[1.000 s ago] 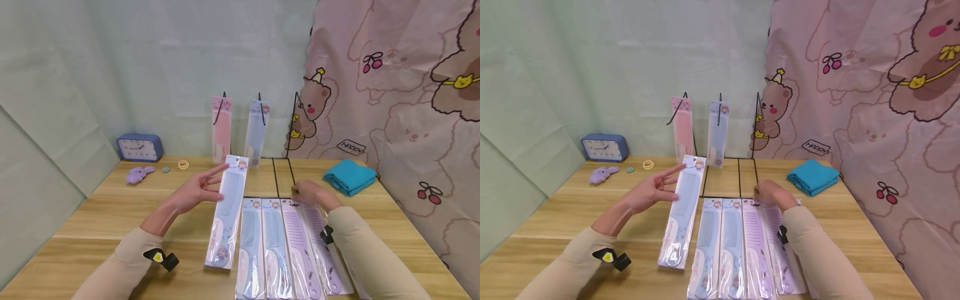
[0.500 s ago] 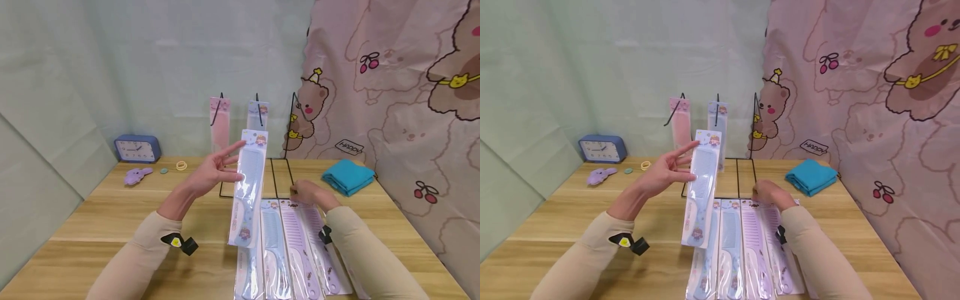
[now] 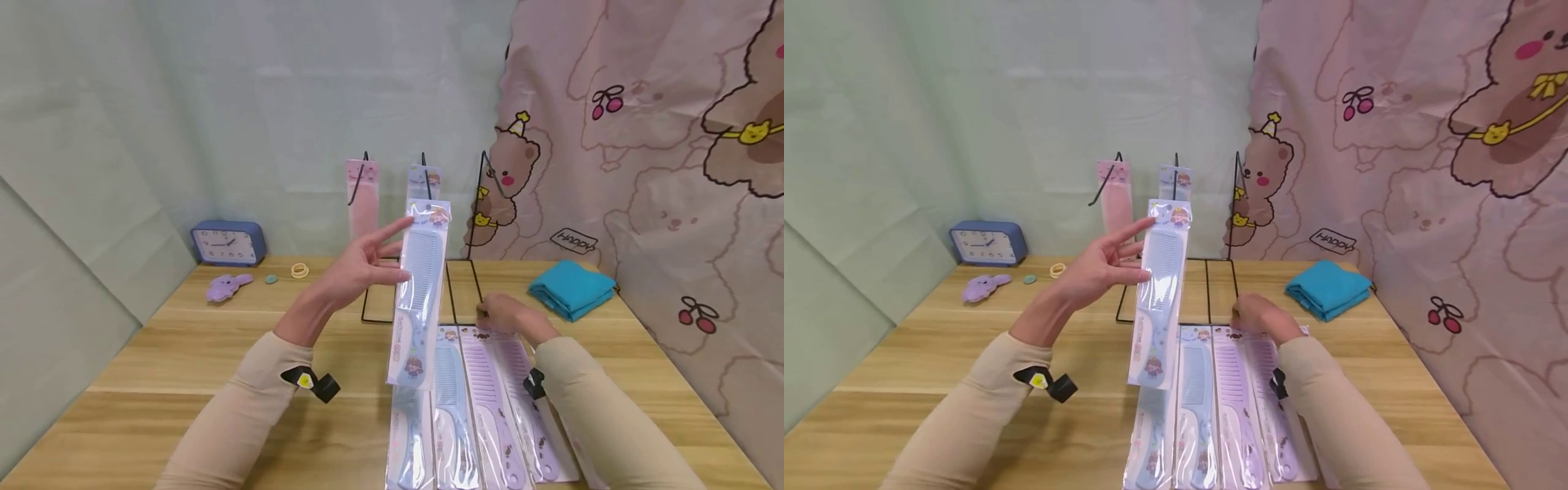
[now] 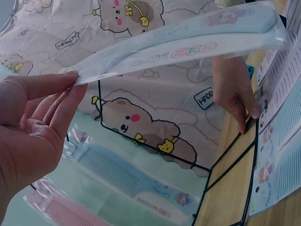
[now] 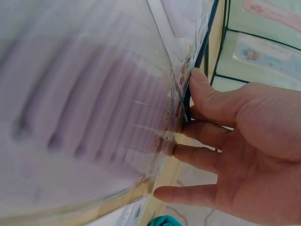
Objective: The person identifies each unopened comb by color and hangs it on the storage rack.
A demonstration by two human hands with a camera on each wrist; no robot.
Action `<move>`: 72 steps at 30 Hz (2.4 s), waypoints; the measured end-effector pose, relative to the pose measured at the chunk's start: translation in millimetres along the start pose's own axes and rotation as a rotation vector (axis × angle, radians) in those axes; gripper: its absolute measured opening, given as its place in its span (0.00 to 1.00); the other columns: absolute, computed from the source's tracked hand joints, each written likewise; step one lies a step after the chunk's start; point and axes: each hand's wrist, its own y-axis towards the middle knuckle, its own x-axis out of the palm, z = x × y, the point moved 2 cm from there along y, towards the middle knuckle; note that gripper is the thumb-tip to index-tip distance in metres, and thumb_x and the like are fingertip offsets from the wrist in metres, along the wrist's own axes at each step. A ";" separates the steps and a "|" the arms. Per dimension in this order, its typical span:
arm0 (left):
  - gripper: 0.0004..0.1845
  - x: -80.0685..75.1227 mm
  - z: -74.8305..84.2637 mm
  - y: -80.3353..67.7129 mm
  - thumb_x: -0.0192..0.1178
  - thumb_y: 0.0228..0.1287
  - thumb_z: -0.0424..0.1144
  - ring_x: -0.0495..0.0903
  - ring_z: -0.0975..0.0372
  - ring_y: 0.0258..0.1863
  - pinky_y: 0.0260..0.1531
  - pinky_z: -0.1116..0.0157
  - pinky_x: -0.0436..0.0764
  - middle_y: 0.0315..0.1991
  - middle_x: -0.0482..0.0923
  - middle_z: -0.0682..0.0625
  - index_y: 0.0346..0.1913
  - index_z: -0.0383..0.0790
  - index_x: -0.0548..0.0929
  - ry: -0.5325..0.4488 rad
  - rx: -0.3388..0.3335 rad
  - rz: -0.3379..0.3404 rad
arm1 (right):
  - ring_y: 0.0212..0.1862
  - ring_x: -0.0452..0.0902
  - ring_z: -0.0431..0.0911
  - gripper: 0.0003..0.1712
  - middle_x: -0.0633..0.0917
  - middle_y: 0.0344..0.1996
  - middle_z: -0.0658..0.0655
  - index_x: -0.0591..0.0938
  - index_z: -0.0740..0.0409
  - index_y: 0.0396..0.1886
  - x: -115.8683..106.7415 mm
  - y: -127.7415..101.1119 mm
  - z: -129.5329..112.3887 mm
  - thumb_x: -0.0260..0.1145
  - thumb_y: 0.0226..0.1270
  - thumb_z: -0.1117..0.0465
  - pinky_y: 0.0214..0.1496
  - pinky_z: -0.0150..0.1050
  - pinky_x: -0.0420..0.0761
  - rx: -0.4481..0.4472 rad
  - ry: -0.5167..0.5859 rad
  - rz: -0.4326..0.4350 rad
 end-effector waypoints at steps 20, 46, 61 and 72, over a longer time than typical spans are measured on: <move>0.44 -8.9 -14.7 23.4 0.64 0.62 0.23 0.79 0.47 0.58 0.54 0.54 0.80 0.64 0.74 0.36 0.76 0.60 0.65 0.100 -0.043 0.159 | 0.43 0.77 0.48 0.28 0.83 0.50 0.66 0.75 0.73 0.64 0.3 -1.3 1.9 0.66 0.72 0.61 0.43 0.44 0.79 -0.022 -0.021 0.009; 0.45 -33.6 -24.1 84.5 0.57 0.58 0.15 0.81 0.52 0.46 0.50 0.54 0.83 0.59 0.74 0.41 0.74 0.59 0.68 0.168 -0.038 0.399 | 0.43 0.77 0.49 0.26 0.83 0.43 0.62 0.77 0.73 0.62 -0.7 1.2 3.1 0.67 0.71 0.61 0.46 0.47 0.80 -0.033 -0.023 0.008; 0.46 -36.2 -24.6 92.1 0.55 0.60 0.18 0.71 0.48 0.64 0.59 0.54 0.76 0.68 0.64 0.41 0.77 0.60 0.62 0.279 -0.087 0.409 | 0.44 0.77 0.49 0.28 0.83 0.47 0.63 0.75 0.72 0.65 0.1 1.0 -0.3 0.67 0.71 0.60 0.44 0.46 0.79 -0.011 -0.039 0.002; 0.40 -37.7 -27.9 82.3 0.57 0.61 0.18 0.62 0.50 0.72 0.64 0.53 0.72 0.74 0.63 0.49 0.74 0.51 0.69 0.273 -0.038 0.498 | 0.45 0.77 0.50 0.26 0.83 0.47 0.64 0.77 0.71 0.63 0.3 0.3 -0.5 0.66 0.72 0.60 0.44 0.46 0.78 -0.025 -0.053 -0.001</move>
